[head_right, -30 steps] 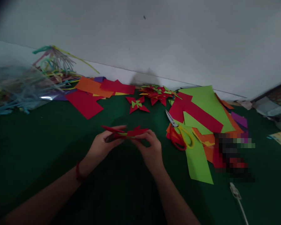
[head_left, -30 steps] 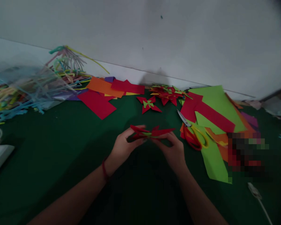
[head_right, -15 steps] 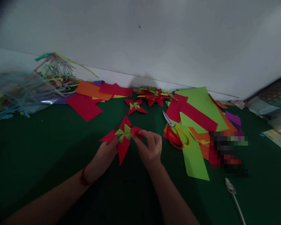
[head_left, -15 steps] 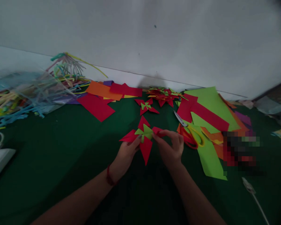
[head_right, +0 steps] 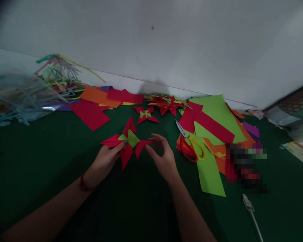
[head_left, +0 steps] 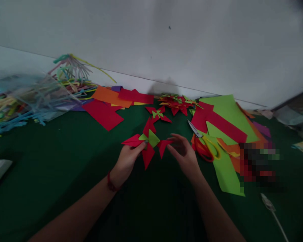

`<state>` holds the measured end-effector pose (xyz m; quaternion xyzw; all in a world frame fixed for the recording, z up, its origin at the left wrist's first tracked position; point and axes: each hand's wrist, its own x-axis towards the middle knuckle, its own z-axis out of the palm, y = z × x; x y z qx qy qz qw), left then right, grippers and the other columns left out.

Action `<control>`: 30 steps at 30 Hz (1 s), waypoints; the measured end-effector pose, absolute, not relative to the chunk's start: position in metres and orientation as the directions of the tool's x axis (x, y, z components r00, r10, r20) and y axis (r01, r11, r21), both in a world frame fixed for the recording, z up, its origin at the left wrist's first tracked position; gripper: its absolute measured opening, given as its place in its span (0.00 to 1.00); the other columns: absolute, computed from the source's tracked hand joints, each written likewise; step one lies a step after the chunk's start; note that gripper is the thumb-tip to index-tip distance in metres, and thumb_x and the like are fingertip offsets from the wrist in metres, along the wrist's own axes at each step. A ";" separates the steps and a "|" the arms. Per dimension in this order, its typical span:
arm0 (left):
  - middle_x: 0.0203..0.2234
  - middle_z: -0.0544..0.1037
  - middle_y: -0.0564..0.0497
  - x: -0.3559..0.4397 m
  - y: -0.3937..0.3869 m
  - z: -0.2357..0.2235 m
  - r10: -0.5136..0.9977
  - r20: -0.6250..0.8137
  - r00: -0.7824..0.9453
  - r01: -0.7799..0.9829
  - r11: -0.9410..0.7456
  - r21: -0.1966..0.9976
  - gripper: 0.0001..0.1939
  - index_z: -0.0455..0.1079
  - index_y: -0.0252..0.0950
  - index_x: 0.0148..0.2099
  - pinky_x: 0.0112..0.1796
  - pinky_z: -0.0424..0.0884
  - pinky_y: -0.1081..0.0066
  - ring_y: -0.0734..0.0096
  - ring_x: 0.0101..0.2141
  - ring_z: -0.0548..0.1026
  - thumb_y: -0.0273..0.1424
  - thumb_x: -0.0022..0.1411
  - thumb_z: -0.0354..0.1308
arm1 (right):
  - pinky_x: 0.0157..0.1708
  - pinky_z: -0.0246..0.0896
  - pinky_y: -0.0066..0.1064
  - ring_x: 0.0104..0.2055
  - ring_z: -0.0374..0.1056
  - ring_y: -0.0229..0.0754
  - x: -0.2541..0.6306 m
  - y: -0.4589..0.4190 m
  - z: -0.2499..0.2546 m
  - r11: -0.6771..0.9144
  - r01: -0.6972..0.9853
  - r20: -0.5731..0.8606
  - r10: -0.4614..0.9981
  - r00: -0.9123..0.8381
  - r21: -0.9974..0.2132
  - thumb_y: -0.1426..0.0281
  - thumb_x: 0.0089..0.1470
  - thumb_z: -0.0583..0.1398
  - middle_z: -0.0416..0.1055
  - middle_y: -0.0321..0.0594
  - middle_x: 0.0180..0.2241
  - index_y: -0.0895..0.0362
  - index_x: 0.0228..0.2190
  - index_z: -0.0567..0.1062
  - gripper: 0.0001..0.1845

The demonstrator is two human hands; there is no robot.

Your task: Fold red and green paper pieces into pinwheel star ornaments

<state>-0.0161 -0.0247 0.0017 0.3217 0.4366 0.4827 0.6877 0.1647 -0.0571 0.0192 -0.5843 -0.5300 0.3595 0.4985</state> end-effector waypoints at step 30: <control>0.35 0.75 0.46 -0.015 -0.031 0.009 0.954 -0.238 0.180 -0.180 0.270 0.946 0.14 0.69 0.33 0.35 0.37 0.68 0.66 0.63 0.36 0.73 0.35 0.47 0.62 | 0.31 0.64 0.29 0.27 0.67 0.36 0.147 -0.060 0.021 -0.226 -0.066 -0.234 0.962 0.144 -0.972 0.65 0.38 0.65 0.72 0.35 0.29 0.56 0.32 0.71 0.15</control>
